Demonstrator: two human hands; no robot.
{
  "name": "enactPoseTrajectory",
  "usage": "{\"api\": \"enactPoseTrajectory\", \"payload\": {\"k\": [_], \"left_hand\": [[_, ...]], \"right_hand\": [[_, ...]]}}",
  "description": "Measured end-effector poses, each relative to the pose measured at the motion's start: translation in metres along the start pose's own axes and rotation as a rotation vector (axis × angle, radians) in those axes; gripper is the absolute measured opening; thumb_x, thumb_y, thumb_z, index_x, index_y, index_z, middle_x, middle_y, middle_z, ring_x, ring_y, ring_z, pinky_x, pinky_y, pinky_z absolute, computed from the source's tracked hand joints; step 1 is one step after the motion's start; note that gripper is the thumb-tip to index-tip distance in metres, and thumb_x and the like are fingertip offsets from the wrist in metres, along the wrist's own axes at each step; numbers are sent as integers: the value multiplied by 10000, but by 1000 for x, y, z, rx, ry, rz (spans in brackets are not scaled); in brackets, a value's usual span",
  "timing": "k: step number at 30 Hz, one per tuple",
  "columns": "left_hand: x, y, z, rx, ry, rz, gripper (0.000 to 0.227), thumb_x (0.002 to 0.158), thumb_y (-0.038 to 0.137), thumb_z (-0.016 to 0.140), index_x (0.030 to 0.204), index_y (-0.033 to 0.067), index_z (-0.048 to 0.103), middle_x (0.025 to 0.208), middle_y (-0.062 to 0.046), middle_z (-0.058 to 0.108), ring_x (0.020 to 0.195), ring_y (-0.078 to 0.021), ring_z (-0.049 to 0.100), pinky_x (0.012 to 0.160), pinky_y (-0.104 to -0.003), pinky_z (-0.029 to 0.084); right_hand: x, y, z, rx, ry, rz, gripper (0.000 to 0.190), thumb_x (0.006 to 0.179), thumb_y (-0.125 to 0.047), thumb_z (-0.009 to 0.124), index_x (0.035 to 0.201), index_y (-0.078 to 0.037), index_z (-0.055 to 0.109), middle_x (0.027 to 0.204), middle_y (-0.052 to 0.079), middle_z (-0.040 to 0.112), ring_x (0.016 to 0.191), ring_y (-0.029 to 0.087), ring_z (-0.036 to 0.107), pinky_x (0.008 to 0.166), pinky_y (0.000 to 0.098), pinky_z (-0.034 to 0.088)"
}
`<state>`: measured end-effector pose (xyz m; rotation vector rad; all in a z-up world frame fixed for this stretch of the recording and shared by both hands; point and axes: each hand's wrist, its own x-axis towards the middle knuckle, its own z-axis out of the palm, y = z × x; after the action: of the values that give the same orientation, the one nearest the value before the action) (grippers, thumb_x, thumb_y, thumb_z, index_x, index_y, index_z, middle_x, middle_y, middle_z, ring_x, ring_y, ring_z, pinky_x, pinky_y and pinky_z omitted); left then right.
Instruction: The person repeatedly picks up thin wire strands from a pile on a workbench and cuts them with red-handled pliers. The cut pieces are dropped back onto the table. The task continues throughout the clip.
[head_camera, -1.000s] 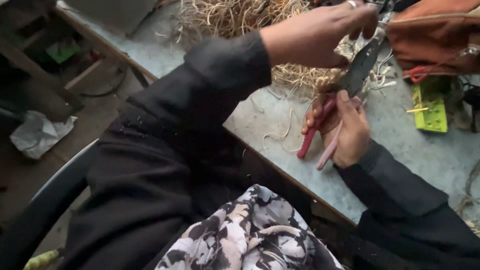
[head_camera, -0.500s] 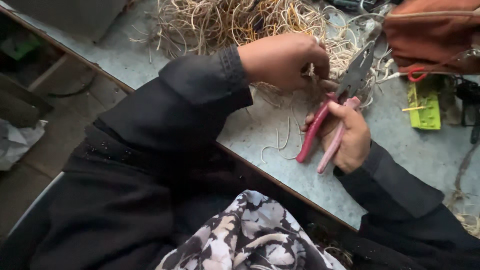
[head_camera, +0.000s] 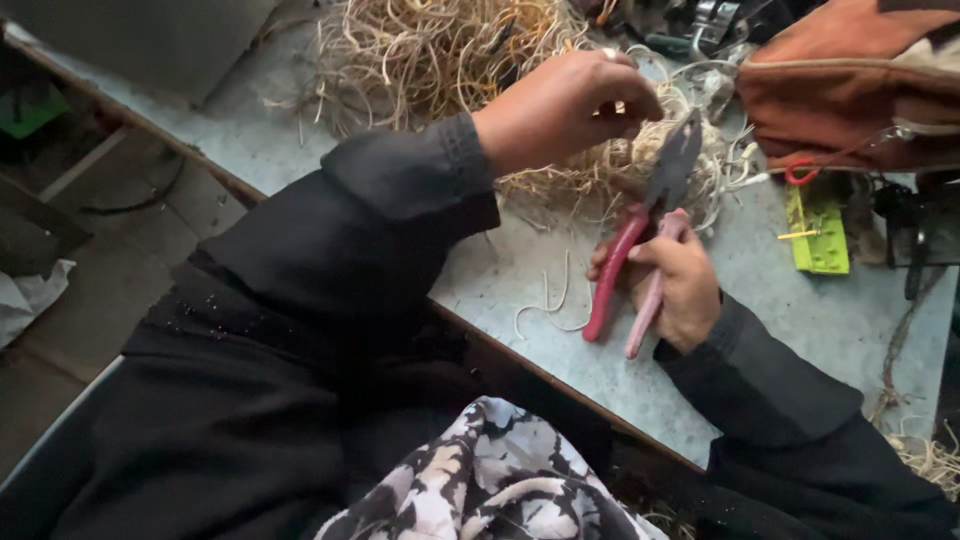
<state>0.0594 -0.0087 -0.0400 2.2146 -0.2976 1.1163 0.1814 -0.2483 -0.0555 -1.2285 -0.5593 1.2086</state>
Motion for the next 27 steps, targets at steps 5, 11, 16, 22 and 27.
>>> {"api": "enactPoseTrajectory", "payload": {"k": [5,11,16,22,27], "left_hand": [[1,3,-2,76,62,-86,138,952,155,794,1043,57,765,940,-89,746,837,-224,733,742,-342,593],[5,9,-4,-19,138,-197,132,950,138,790,1051,60,758,945,-84,732,834,-189,745,741,-311,609],[5,7,-2,-72,164,-219,135,934,67,776,1068,64,762,997,-70,747,907,-160,765,804,-281,635],[4,4,3,-296,182,-290,161,963,-5,748,1122,15,756,1065,-68,768,964,-148,739,857,-284,634],[7,9,2,-372,118,-296,164,1001,20,715,1164,25,724,1156,-56,757,1074,-132,755,945,-285,609]], "right_hand": [[1,-2,3,-22,-55,40,429,849,38,467,1278,42,454,991,228,644,934,376,682,871,573,583],[0,-6,15,-203,-5,196,526,844,45,492,1365,14,423,979,261,690,898,387,717,813,530,621],[-4,-8,22,-127,-201,82,709,802,151,498,1480,-37,411,1055,143,593,972,369,732,835,508,630],[-8,-12,31,-155,-168,146,574,807,126,576,1340,-50,456,965,117,641,927,350,751,819,482,650],[-13,-9,30,-296,-92,220,420,829,19,716,1164,-76,482,843,64,627,660,192,660,568,355,576]]}}
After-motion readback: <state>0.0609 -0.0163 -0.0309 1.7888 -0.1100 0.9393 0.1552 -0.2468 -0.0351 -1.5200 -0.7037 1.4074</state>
